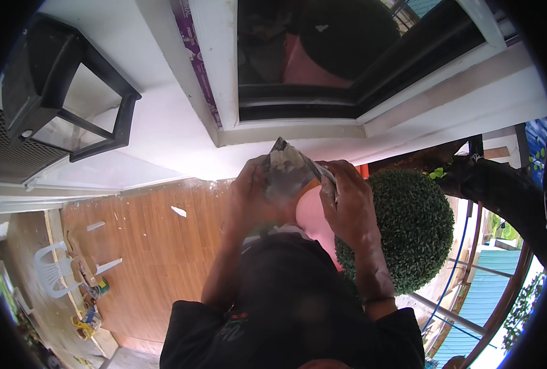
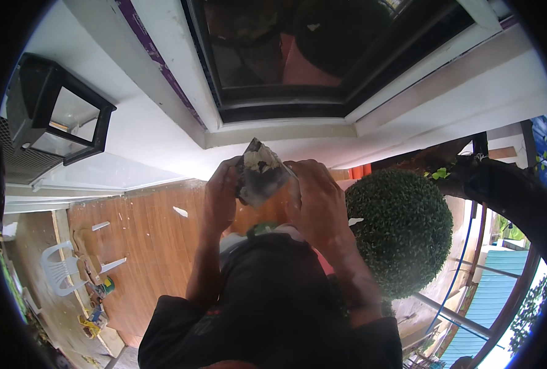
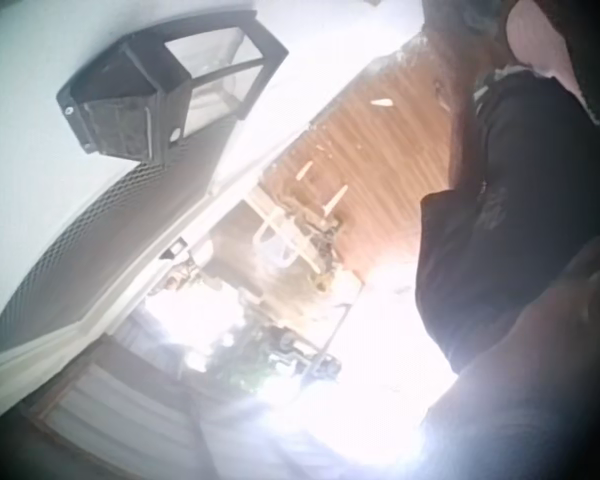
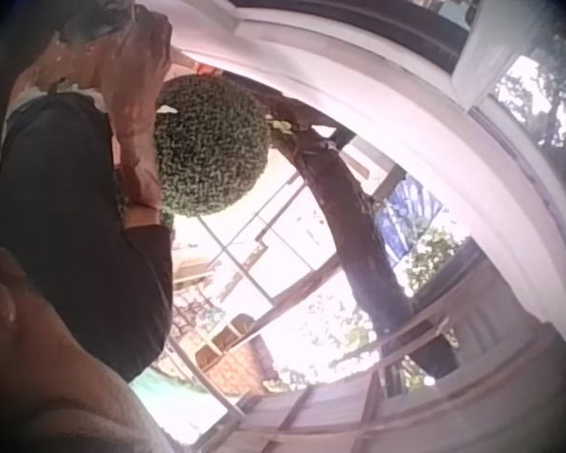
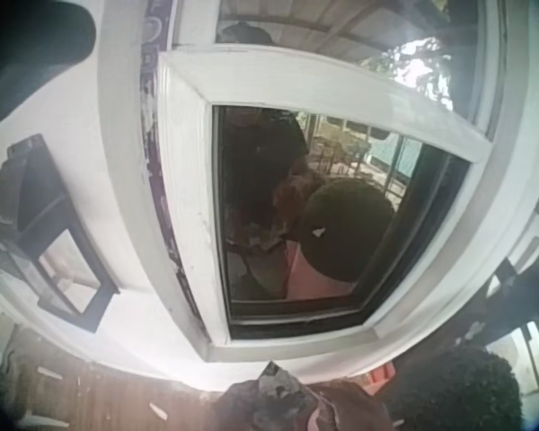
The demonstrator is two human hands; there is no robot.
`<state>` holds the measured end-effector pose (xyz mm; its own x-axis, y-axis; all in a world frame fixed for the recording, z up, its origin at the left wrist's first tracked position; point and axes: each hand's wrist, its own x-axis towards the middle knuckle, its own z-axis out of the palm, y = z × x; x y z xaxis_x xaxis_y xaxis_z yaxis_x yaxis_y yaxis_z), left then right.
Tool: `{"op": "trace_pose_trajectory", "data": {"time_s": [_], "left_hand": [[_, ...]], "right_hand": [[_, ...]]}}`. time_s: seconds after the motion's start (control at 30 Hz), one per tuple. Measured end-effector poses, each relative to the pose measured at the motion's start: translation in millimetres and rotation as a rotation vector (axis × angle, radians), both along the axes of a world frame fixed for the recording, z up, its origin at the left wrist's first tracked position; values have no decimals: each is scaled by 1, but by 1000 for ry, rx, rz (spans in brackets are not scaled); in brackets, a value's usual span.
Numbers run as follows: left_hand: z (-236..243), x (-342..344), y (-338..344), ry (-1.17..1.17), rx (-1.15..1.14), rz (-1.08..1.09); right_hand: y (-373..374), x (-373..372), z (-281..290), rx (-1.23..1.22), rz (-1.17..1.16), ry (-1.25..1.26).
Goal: The person applies putty to the edges of a window frame with spatulas. They scoop more material from a bucket using a trowel and then press the putty into the gaps of the frame to fill them.
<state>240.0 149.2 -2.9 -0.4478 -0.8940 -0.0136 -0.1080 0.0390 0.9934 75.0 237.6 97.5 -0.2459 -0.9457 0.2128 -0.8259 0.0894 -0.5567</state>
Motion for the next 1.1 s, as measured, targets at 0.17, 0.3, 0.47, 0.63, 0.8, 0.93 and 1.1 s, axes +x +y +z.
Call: {"op": "trace_pose_trajectory", "data": {"time_s": [0.17,0.3,0.47,0.63,0.8,0.93,1.1], "left_hand": [[-2,-9,5,81,19,45],[-5,-9,5,-35,74,41],[4,-16,7,-38,76,54],[6,-15,5,-2,73,69],[-6,-13,0,-4,71,45],[-19,-7,-6,-52,71,68],[-19,-5,-10,-11,134,48]], "right_hand": [[-4,6,-1,-35,-28,-62],[-8,9,-3,-16,-15,-64],[-10,6,-12,32,-34,-47],[-13,3,-19,49,112,-20],[-1,-6,-14,141,216,-45],[7,-22,-4,162,148,-111],[10,-29,-2,34,46,-138]]}}
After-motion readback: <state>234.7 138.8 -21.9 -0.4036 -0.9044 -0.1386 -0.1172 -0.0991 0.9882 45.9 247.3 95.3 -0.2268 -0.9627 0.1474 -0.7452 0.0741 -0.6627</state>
